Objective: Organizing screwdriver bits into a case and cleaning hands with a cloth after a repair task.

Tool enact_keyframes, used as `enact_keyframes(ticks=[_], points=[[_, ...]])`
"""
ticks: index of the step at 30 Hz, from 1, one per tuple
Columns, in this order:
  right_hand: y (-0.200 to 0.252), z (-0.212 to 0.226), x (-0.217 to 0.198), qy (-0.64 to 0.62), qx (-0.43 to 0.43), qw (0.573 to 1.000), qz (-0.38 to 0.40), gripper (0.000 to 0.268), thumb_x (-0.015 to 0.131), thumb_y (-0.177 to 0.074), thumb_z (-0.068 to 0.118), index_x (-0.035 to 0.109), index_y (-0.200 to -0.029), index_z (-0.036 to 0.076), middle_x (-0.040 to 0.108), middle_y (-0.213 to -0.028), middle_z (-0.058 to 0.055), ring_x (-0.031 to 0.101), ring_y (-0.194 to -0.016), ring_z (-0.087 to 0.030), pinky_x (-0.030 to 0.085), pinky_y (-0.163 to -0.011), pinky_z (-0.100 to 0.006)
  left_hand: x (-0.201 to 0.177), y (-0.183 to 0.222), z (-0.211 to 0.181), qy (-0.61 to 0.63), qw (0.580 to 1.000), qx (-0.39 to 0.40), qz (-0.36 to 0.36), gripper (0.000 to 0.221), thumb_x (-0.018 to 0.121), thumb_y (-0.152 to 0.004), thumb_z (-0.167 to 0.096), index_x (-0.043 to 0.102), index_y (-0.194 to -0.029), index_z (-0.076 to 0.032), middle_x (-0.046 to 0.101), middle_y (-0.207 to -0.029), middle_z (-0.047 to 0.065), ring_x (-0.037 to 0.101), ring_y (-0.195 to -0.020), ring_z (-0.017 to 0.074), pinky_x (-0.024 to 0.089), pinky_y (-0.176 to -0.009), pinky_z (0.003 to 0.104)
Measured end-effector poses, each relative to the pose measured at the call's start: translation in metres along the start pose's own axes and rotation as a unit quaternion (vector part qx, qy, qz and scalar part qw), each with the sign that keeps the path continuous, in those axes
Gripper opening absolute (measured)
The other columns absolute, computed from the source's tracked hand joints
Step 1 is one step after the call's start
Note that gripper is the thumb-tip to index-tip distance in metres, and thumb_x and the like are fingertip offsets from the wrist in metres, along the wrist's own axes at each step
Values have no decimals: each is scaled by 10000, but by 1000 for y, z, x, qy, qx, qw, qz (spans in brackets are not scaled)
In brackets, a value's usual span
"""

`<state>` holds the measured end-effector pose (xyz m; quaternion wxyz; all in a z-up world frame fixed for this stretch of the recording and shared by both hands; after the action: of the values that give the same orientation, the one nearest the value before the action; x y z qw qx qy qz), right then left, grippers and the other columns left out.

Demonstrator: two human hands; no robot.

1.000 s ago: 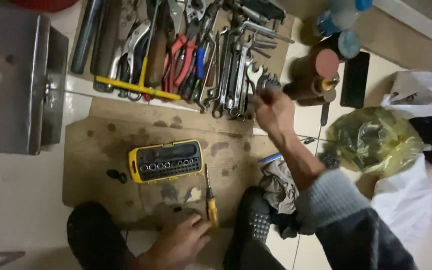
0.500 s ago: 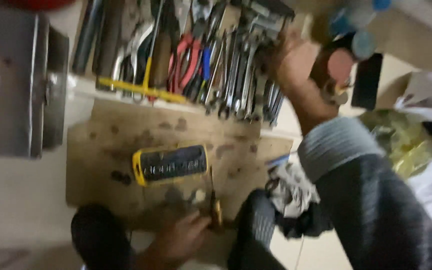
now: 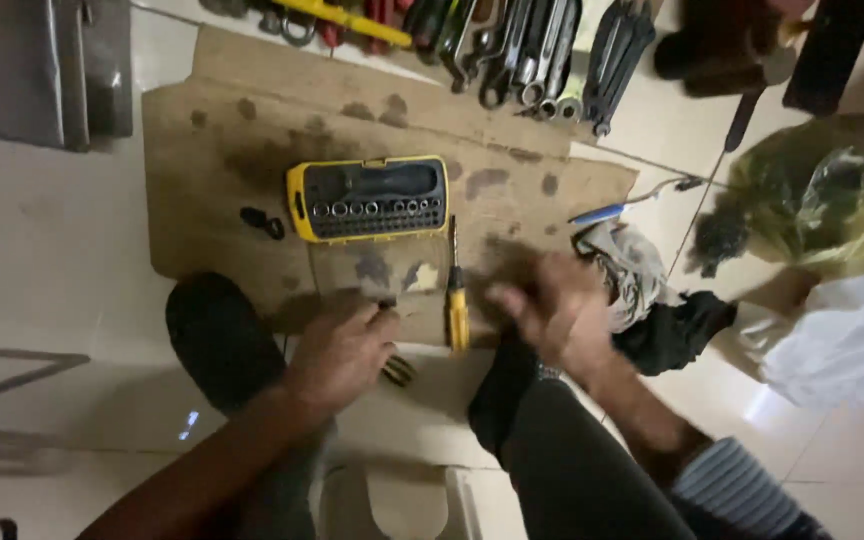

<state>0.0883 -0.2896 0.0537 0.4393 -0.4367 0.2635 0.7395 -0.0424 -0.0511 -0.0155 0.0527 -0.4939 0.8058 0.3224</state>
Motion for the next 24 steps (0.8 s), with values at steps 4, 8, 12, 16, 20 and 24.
enact_keyframes(ticks=[4,8,12,16,20,24], points=[[34,33,47,29,-26,997,61,504,761,-817,584,586,-802,112,560,-674,-79,634,-644,-316,509,-625,-409,6,6,19,-221,961,162,-38,289,735,-820,-321,641,-1019,-134,526,-898,67,589,-757,309,481,-651,435],[49,59,84,-14,-222,974,30,418,687,-882,512,588,-725,137,571,-683,-42,631,-626,-267,525,-599,-387,7,16,16,-262,942,204,-57,244,737,-837,-323,668,-921,-104,524,-880,65,548,-756,282,437,-652,419],[37,109,88,89,-342,933,64,280,647,-817,525,580,-817,253,578,-710,19,600,-675,-189,486,-522,-350,30,16,40,-290,913,248,-143,142,727,-789,-197,653,-870,-107,496,-854,62,513,-752,273,404,-624,412],[50,107,116,20,-308,930,201,393,664,-816,339,629,-1129,104,596,-749,-75,620,-651,-296,482,-543,-417,31,14,37,-304,909,251,-136,148,680,-847,-245,601,-828,-120,536,-827,26,528,-735,229,393,-677,389],[42,103,105,-61,-241,941,229,355,734,-819,328,662,-1084,103,634,-774,-78,674,-700,-314,543,-583,-428,3,22,7,-251,930,240,-123,114,608,-891,-187,558,-806,-130,532,-810,9,526,-710,244,396,-662,382],[30,65,109,-106,-157,932,308,460,721,-800,386,620,-1178,144,672,-969,-121,701,-908,-354,573,-755,-464,-19,-3,18,-200,957,204,-57,156,551,-923,-275,596,-845,-147,524,-796,46,538,-697,293,409,-630,450]])
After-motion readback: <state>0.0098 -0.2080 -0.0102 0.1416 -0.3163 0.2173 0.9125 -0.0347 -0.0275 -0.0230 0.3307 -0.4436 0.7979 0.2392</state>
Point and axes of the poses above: each hand's wrist, its own y-axis away from the middle knuckle, its own x-axis out of the palm, z = x × y, the point moved 5 cm from there along -y, towards the middle knuckle
